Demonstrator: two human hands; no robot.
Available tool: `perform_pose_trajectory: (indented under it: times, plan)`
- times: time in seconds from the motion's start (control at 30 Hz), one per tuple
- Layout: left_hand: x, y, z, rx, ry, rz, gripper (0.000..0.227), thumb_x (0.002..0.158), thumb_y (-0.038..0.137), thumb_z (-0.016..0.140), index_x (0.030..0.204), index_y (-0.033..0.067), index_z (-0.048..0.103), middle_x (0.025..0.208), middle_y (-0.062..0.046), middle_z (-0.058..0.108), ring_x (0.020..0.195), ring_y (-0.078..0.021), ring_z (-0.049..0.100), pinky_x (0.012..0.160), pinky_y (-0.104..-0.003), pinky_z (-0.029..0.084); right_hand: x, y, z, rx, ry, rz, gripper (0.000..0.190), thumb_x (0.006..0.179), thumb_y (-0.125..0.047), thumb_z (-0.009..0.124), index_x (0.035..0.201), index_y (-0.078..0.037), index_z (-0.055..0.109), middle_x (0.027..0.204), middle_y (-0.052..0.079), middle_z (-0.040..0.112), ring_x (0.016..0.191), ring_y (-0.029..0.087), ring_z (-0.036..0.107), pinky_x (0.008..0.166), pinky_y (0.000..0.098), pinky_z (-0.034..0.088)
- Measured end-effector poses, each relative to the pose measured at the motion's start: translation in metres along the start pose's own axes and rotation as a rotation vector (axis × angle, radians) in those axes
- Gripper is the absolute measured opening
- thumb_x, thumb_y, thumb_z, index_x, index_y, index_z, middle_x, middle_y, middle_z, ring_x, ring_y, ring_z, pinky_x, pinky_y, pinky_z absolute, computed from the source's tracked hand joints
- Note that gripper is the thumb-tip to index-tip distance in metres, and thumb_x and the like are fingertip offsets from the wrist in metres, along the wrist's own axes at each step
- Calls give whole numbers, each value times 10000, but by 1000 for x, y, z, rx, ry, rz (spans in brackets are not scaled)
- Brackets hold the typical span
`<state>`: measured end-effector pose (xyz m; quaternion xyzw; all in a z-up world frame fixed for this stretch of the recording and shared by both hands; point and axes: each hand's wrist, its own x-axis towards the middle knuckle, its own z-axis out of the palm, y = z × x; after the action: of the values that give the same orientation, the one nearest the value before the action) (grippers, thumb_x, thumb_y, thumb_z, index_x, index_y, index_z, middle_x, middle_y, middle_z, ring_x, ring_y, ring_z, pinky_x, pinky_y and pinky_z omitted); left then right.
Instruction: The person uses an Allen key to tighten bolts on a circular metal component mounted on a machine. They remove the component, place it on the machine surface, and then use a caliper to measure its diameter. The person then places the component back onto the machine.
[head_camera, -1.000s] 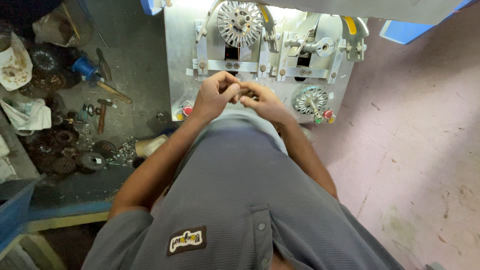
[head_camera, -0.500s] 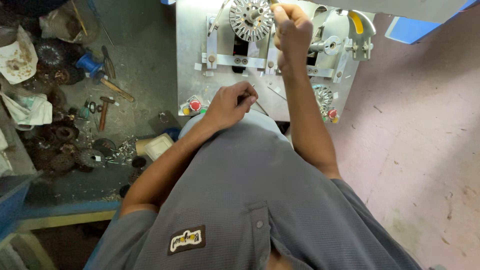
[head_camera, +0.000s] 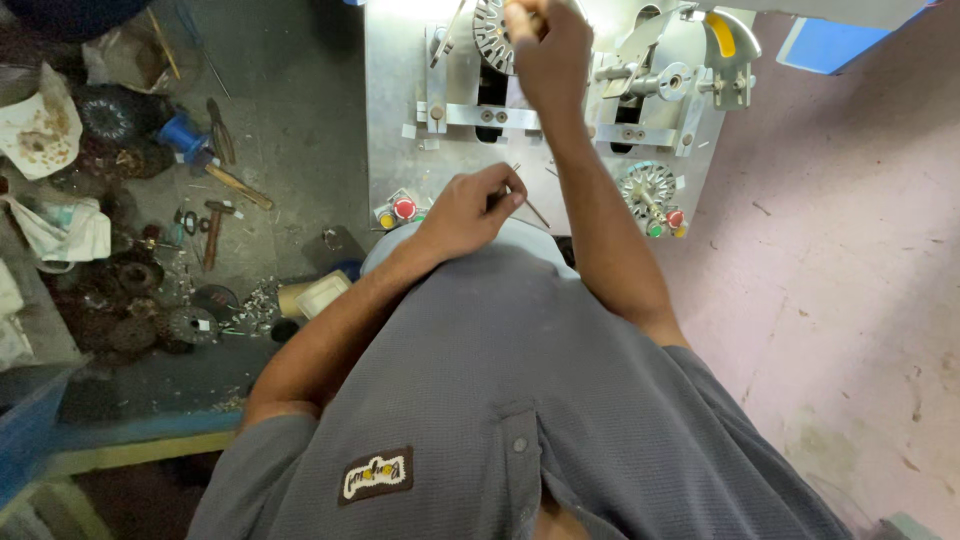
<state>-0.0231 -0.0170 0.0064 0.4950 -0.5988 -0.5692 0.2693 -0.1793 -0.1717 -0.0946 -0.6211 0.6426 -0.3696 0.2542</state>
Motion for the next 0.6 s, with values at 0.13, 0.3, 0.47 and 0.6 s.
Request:
perform_pose_trajectory:
  times: [0.13, 0.3, 0.47, 0.6]
  plan:
    - [5, -6, -14, -32, 89, -56, 108, 973, 138, 658, 991, 32, 656, 669, -75, 635, 564, -176, 580, 560, -346, 440, 16, 28, -22, 493, 120, 280, 279, 942, -116, 819, 773, 80, 712, 622, 34, 532, 555, 130, 405, 546, 353, 250]
    - [3, -15, -19, -38, 85, 13, 111, 947, 140, 673, 960, 31, 658, 717, -68, 675, 598, -166, 625, 578, -347, 477, -45, -9, -29, -77, 98, 73, 120, 873, -121, 721, 876, -16, 778, 545, 72, 594, 481, 124, 519, 484, 326, 387]
    - [0, -16, -20, 15, 21, -24, 108, 930, 148, 684, 944, 41, 671, 649, -75, 633, 551, -182, 583, 549, -369, 441, -33, -47, 0, -282, 139, -477, 135, 909, -127, 677, 833, -23, 720, 701, 132, 635, 588, 266, 608, 555, 373, 451]
    - [0, -17, -28, 8, 25, -33, 111, 956, 152, 667, 970, 42, 670, 598, -79, 566, 522, -186, 536, 534, -357, 410, 19, -13, -7, 60, 23, 249, 199, 809, -57, 695, 721, 79, 578, 574, 82, 463, 504, 190, 440, 513, 394, 327]
